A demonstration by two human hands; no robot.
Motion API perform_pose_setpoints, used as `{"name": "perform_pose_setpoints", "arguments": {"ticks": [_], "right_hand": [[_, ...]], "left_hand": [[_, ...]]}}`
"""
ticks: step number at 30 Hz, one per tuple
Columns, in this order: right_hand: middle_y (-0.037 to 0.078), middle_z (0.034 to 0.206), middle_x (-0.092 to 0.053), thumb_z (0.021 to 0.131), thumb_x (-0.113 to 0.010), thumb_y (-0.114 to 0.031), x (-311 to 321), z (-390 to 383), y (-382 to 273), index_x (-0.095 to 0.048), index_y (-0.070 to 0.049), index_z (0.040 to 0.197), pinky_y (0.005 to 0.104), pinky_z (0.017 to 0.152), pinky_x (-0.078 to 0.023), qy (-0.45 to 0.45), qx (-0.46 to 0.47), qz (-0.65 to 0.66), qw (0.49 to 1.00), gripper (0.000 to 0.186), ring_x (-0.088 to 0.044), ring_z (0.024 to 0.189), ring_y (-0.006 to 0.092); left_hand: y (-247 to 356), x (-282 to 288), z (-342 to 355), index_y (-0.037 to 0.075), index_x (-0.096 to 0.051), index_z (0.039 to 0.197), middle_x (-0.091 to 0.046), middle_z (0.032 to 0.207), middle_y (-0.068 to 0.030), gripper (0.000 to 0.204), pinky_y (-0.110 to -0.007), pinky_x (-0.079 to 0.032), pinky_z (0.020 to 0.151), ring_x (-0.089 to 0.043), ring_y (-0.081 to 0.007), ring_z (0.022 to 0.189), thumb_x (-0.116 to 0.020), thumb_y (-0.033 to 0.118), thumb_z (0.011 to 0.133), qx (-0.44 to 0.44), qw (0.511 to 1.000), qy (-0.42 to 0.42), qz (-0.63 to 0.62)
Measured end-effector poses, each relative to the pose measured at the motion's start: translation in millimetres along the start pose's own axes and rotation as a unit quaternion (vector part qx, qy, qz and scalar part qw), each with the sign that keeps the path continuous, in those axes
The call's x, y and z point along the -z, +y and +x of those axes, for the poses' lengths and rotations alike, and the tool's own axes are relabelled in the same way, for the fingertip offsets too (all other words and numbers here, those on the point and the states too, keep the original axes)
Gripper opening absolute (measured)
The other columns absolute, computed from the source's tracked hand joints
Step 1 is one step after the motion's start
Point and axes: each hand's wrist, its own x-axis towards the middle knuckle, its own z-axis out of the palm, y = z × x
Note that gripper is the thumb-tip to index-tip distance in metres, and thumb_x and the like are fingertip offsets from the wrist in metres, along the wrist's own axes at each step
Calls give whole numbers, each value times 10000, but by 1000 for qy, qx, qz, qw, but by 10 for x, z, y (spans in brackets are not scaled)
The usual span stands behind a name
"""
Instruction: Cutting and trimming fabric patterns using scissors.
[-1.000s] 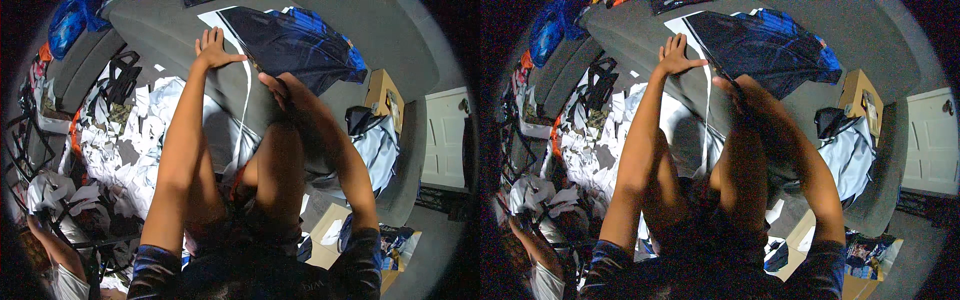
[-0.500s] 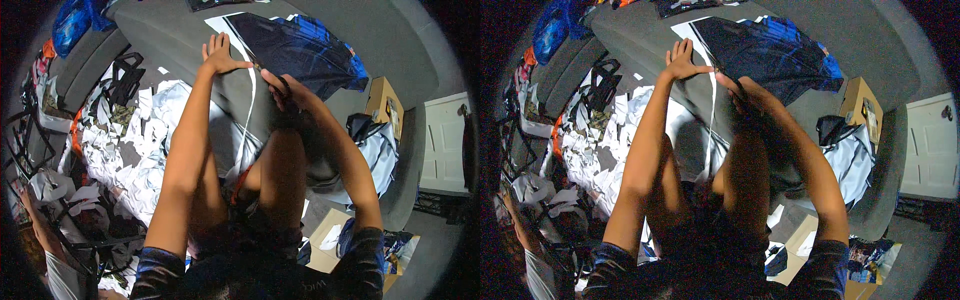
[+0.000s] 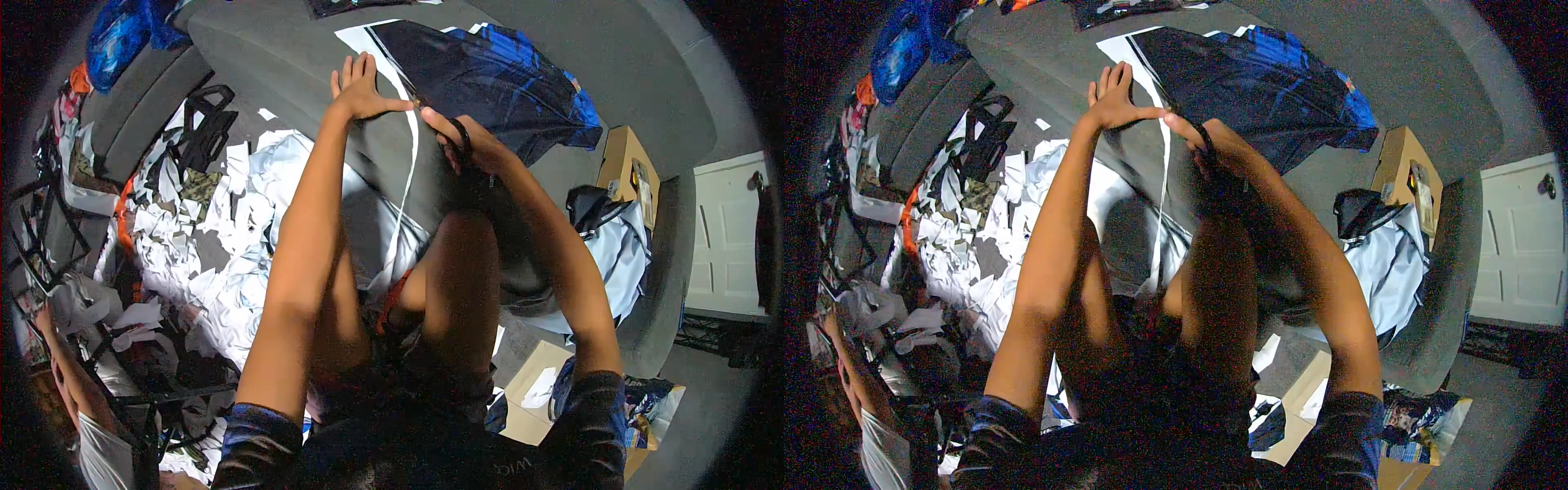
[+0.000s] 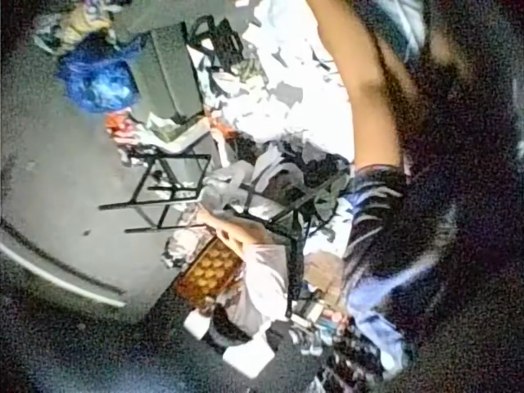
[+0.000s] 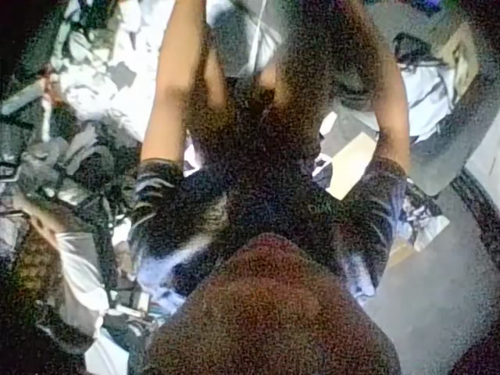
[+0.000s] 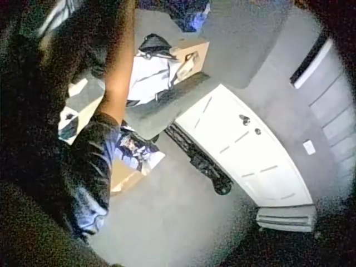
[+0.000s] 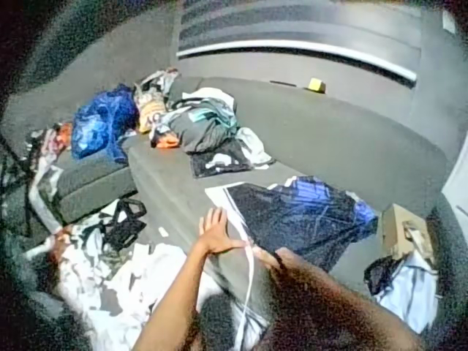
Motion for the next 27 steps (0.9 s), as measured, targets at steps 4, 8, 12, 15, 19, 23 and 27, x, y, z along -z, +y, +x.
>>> {"name": "perform_pose_setpoints", "arguments": {"ticks": [4, 8, 12, 15, 19, 23, 27], "right_hand": [[33, 467, -428, 761, -482, -707, -1, -33, -25, -427, -128, 561, 249, 369, -314, -1, 15, -17, 1000, 615, -402, 379, 138], [49, 492, -445, 764, -492, -687, 9, -76, -68, -470, -83, 557, 277, 428, -312, -2, 6, -30, 1000, 639, -424, 445, 163], [55, 504, -454, 771, -498, -669, 18, -93, -99, -489, -66, 557, 284, 453, -311, -5, 6, -39, 999, 640, -430, 472, 173], [55, 507, -456, 778, -502, -657, 25, -74, -79, -494, -64, 559, 280, 459, -310, -8, 10, -41, 999, 632, -429, 477, 174], [31, 459, -426, 792, -456, -688, 34, -15, 4, -441, -123, 545, 257, 376, -299, -11, 25, -61, 998, 617, -403, 386, 138], [34, 486, -432, 784, -453, -701, 58, 43, 61, -444, -118, 569, 266, 400, -321, -27, 7, -46, 999, 621, -422, 412, 146], [36, 508, -435, 771, -460, -713, 71, 67, 1, -442, -117, 589, 272, 421, -337, -45, -1, -6, 999, 623, -436, 435, 152]], "left_hand": [[-7, -10, 9, 55, -99, 1444, -91, 1516, -68, 1309, -483, -20, 1091, -23, -265, 1397, -559, 828, 493, 2, 1000, -8, 9], [-9, -11, 9, 54, -103, 1444, -92, 1516, -68, 1307, -480, -20, 1091, -24, -263, 1397, -559, 828, 494, 1, 1000, -1, 10], [-2, -1, 6, 51, -107, 1443, -96, 1516, -69, 1309, -479, -21, 1091, -25, -262, 1397, -560, 829, 493, 3, 1000, -2, 11], [4, 1, 3, 48, -110, 1442, -99, 1515, -70, 1310, -478, -22, 1091, -26, -261, 1397, -562, 828, 491, 4, 1000, -4, 11], [-1, -10, 5, 41, -113, 1440, -103, 1514, -74, 1310, -479, -28, 1091, -26, -266, 1396, -561, 828, 494, -1, 1000, -7, 13], [-13, -27, 6, 39, -108, 1440, -100, 1514, -77, 1311, -480, -34, 1091, -25, -271, 1396, -560, 828, 496, -6, 1000, 0, 17], [-33, -17, 2, 22, -89, 1437, -78, 1515, -88, 1335, -480, -16, 1090, -13, -276, 1396, -572, 822, 484, -5, 1000, -3, 1]]}}
